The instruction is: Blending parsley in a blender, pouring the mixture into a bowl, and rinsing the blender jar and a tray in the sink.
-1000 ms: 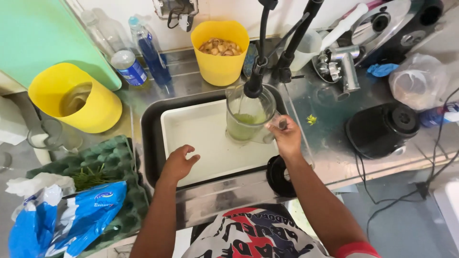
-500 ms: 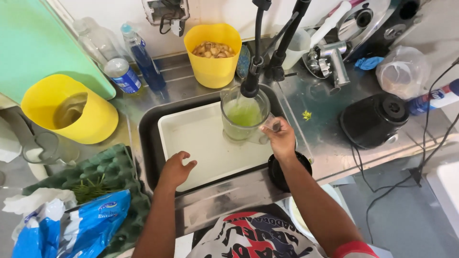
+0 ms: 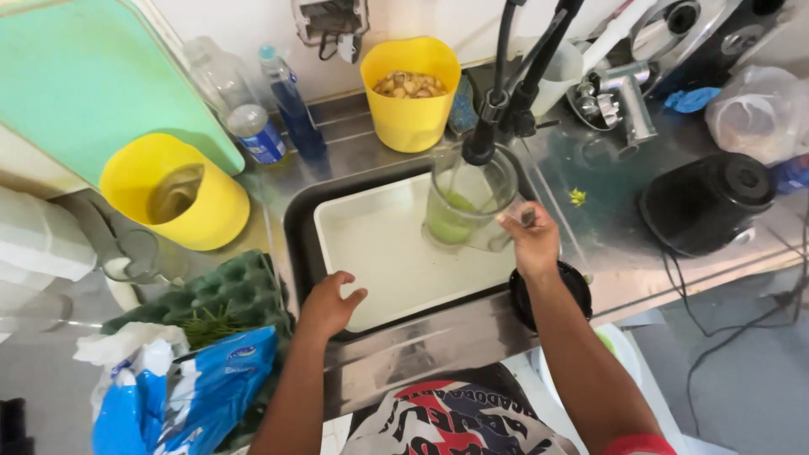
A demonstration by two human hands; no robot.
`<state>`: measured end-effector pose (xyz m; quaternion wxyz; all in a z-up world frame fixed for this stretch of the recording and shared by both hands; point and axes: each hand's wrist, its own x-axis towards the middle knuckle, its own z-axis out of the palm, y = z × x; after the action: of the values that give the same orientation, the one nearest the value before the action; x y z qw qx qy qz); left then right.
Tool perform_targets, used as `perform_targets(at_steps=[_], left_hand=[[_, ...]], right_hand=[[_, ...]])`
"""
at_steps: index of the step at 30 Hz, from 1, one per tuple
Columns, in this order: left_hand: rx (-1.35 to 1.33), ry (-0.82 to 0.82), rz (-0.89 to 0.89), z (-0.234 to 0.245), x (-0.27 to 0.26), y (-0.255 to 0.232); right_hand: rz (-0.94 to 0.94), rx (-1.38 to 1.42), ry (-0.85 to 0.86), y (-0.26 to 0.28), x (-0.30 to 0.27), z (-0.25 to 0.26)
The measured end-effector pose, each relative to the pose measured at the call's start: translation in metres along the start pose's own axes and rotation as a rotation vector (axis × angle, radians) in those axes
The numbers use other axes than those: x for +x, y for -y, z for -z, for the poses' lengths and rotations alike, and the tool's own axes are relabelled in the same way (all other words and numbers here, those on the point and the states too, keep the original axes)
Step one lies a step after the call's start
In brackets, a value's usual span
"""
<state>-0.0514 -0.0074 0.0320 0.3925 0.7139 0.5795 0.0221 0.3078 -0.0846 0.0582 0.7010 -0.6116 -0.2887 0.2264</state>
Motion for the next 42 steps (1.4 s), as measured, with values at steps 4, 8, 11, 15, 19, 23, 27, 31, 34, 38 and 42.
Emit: perform_targets(at_steps=[4, 8, 11, 15, 19, 23, 27, 31, 34, 38, 42], left_hand=[[0.017, 0.010, 0.032, 0.014, -0.013, 0.000], [-0.007, 0.028, 0.012, 0.016, -0.018, -0.002], [-0.019, 0.042, 0.010, 0.022, -0.022, -0.005], [-0.013, 0.036, -0.019, 0.021, -0.018, -0.002], [0.000, 0.049, -0.031, 0.019, -0.017, -0.001], [0.007, 0.047, -0.032, 0.020, -0.019, 0.001], [-0.001, 0.065, -0.007, 0.024, -0.025, -0.004], [0.009, 0.064, -0.024, 0.018, -0.029, -0.003], [0.058, 0.085, -0.065, 0.004, -0.010, 0.012], [0.060, -0.007, -0.298, -0.035, 0.018, 0.073], [0.159, 0.068, -0.132, -0.029, 0.028, 0.078]], right_hand=[[0.004, -0.033, -0.063, 0.027, -0.012, -0.021], [-0.010, -0.040, -0.049, 0.000, -0.005, -0.012], [-0.013, -0.076, -0.072, 0.021, -0.014, -0.018], [-0.032, -0.065, -0.081, 0.013, -0.018, -0.017], [-0.017, -0.103, -0.044, 0.001, -0.014, -0.008], [-0.049, -0.085, -0.067, 0.011, -0.023, -0.014], [-0.033, -0.106, -0.005, -0.045, -0.010, 0.007], [-0.007, -0.131, 0.098, -0.023, -0.031, -0.010], [0.064, -0.346, 0.180, -0.036, -0.043, -0.001], [0.041, -0.239, 0.188, 0.027, -0.058, 0.015], [0.250, -0.124, 0.267, 0.107, -0.077, 0.066]])
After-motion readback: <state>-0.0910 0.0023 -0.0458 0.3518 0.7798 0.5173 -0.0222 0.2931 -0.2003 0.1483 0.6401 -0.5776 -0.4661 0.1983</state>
